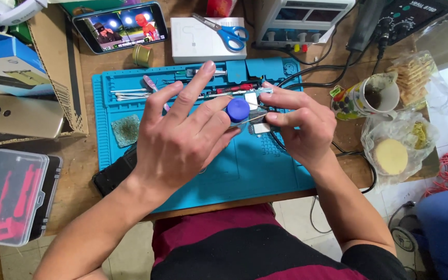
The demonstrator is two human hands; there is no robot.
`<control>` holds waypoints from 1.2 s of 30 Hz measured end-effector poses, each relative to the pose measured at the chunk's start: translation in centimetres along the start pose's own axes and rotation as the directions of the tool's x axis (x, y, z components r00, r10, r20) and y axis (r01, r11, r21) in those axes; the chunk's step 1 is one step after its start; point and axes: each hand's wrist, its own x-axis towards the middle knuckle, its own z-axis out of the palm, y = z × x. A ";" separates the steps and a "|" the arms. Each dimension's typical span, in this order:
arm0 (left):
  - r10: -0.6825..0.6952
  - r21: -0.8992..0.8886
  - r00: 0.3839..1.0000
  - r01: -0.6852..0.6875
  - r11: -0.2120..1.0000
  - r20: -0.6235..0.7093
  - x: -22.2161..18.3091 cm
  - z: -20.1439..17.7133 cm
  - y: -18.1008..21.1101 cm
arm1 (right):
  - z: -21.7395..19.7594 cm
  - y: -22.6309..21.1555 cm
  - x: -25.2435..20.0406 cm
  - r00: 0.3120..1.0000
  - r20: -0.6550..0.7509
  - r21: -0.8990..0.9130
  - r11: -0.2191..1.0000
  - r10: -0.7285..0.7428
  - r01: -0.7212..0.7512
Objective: Repairing a mobile phone motherboard by connecting wires and securing components with rubber bands on a specialized workbench.
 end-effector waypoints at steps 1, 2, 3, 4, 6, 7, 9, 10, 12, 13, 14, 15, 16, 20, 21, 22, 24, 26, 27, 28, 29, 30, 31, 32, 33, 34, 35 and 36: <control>-0.001 -0.002 1.000 0.001 1.000 0.002 -0.1 0.1 0.0 | 0.1 0.0 -0.1 1.000 0.000 0.001 1.000 0.003 -0.003; -0.012 -0.038 1.000 0.011 0.999 -0.021 -0.2 0.3 0.0 | 0.2 0.0 -0.1 1.000 0.006 0.022 1.000 0.005 -0.005; -0.020 -0.079 0.999 0.016 0.997 -0.044 -0.3 0.5 0.0 | 0.2 0.0 -0.2 1.000 0.009 0.038 0.999 0.009 -0.009; -0.016 -0.084 0.999 0.012 0.996 -0.043 -0.2 0.6 0.0 | 0.3 0.1 -0.3 1.000 0.007 0.034 0.999 0.014 -0.014; -0.035 -0.090 0.998 0.030 0.995 -0.054 -0.4 0.5 0.2 | 0.4 0.1 -0.4 1.000 -0.016 0.074 0.997 0.021 -0.019; -0.036 -0.087 0.998 0.031 0.996 -0.055 -0.4 0.7 0.1 | 0.4 0.1 -0.4 1.000 -0.016 0.076 0.997 0.017 -0.016; -0.068 -0.199 0.994 0.049 0.979 -0.089 -0.6 1.1 0.1 | 0.3 -0.1 -0.5 1.000 -0.009 0.027 1.000 0.011 -0.010; -0.068 -0.199 0.994 0.049 0.979 -0.088 -0.9 1.3 0.0 | 0.5 0.0 -0.5 1.000 -0.010 0.028 1.000 0.012 -0.011; -0.149 -0.250 0.988 0.135 0.959 -0.034 -1.4 1.8 0.1 | 0.7 0.2 -0.7 1.000 -0.018 0.032 0.999 -0.014 0.014; -0.148 -0.250 0.988 0.135 0.959 -0.034 -1.3 1.8 0.0 | 0.8 0.4 -0.9 1.000 -0.018 0.032 0.999 -0.013 0.014; -0.165 -0.300 0.986 0.151 0.942 -0.023 -1.2 1.8 -0.1 | 0.9 0.5 -1.1 1.000 -0.027 0.047 0.999 0.002 -0.001; -0.182 -0.346 0.983 0.166 0.923 -0.013 -1.1 1.7 -0.3 | 1.0 0.6 -1.2 0.999 -0.035 0.063 0.998 0.015 -0.013; -0.183 -0.345 0.983 0.166 0.924 -0.015 -1.1 1.7 -0.3 | 1.1 0.6 -1.2 0.999 -0.035 0.063 0.998 0.013 -0.010; -0.245 -0.510 0.962 0.273 0.816 0.123 -0.9 1.7 -0.3 | 1.2 0.1 -0.7 0.998 -0.053 0.080 0.996 0.032 -0.028; -0.250 -0.575 0.955 0.296 0.763 0.160 -1.0 1.6 -0.3 | 1.2 -0.1 -0.6 0.998 -0.061 0.075 0.997 0.021 -0.017; -0.252 -0.576 0.954 0.299 0.761 0.162 -1.2 1.8 -0.4 | 1.2 0.0 -0.7 0.998 -0.058 0.075 0.997 0.023 -0.019; -0.274 -0.623 0.943 0.332 0.708 0.191 -1.8 1.9 -0.5 | 1.3 0.0 -1.0 0.999 -0.043 0.031 0.999 0.019 -0.018; -0.255 -0.624 0.955 0.294 0.724 0.154 -2.1 2.0 -0.6 | 1.4 -0.1 -0.9 0.999 -0.037 0.026 1.000 0.009 -0.008; -0.240 -0.624 0.963 0.262 0.736 0.121 -2.3 2.0 -0.5 | 1.4 -0.2 -0.9 1.000 -0.028 0.024 1.000 0.001 0.000; -0.239 -0.625 0.963 0.261 0.736 0.120 -2.4 2.0 -0.6 | 1.6 -0.4 -0.8 1.000 -0.027 0.023 1.000 0.001 0.000; -0.249 -0.587 0.961 0.272 0.763 0.122 -2.5 1.9 -0.7 | 1.8 -0.6 -0.7 0.999 -0.049 -0.011 1.000 -0.020 0.019; -0.259 -0.547 0.958 0.283 0.788 0.123 -2.7 1.9 -0.8 | 2.0 -0.8 -0.6 0.997 -0.069 -0.045 0.998 -0.041 0.038; -0.257 -0.549 0.958 0.282 0.787 0.125 -2.6 1.9 -0.8 | 2.1 -0.7 -0.7 0.997 -0.070 -0.047 0.998 -0.038 0.035; -0.252 -0.438 0.966 0.252 0.863 0.058 -2.6 1.8 -0.8 | 2.2 -0.6 -0.7 0.995 -0.077 -0.094 0.994 -0.068 0.060; -0.237 -0.316 0.971 0.222 0.922 -0.008 -2.6 1.8 -0.9 | 2.3 -0.5 -0.8 0.992 -0.082 -0.142 0.986 -0.098 0.086; -0.235 -0.318 0.972 0.221 0.922 -0.007 -2.5 1.7 -0.9 | 2.3 -0.3 -0.9 0.992 -0.082 -0.144 0.986 -0.096 0.084; -0.215 -0.259 0.975 0.195 0.946 -0.049 -2.5 1.6 -1.0 | 2.4 -0.2 -1.1 0.994 -0.069 -0.144 0.987 -0.085 0.074; -0.191 -0.197 0.977 0.171 0.965 -0.090 -2.4 1.5 -1.0 | 2.5 0.0 -1.3 0.996 -0.055 -0.145 0.987 -0.073 0.065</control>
